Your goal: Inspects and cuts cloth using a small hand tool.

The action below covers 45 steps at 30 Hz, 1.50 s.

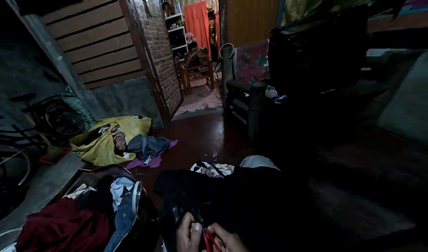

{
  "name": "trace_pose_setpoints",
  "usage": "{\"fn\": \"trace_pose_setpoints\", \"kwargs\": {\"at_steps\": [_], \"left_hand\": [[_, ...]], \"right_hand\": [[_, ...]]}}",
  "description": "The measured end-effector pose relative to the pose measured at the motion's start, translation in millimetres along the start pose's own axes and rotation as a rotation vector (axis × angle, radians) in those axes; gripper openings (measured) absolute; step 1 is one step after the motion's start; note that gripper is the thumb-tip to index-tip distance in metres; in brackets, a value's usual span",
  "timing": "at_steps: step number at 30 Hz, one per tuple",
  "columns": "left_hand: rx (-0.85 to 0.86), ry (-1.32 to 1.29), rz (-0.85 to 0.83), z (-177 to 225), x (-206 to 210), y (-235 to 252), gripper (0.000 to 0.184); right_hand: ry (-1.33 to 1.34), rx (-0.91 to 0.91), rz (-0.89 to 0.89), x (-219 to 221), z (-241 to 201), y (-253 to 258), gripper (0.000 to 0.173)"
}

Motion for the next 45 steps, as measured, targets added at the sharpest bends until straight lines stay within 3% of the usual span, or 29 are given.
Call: {"fn": "trace_pose_setpoints", "kwargs": {"at_steps": [5,17,28,33,36,39,41,45], "left_hand": [[-0.199,0.089,0.103,-12,2,-4,0.02],[-0.213,0.151,0.125,-6,-1,-4,0.014],[-0.233,0.195,0.083,-5,-8,-1,0.019],[-0.322,0.178,0.15,-6,-43,8,0.028],[-0.405,0.041,0.205,-20,-69,14,0.025],[-0.494,-0.18,0.245,-40,-68,10,0.019],[-0.545,-0.285,0.273,-49,-64,6,0.016],[-0.554,-0.333,0.26,-52,-61,8,0.021]], "right_hand": [[-0.213,-0.021,0.057,-6,-3,-1,0.045],[-0.558,-0.07,0.159,-13,-18,-5,0.032],[-0.673,0.072,0.136,-21,-19,-10,0.053],[-0.649,0.118,0.147,-53,-16,-10,0.051],[-0.434,0.251,0.218,-80,-40,-19,0.052],[-0.15,0.026,0.436,-114,-7,-1,0.055],[-0.023,0.029,0.445,-122,7,7,0.057],[-0.038,0.03,0.421,-118,11,12,0.056]]}}
Point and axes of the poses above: each hand's wrist, its own y-axis towards the middle knuckle, its own x-axis out of the palm, z = x × y, the point moved 10 cm from there along y, towards the middle knuckle, and after that the axes turned 14 degrees about x, right-handed, at the moved point
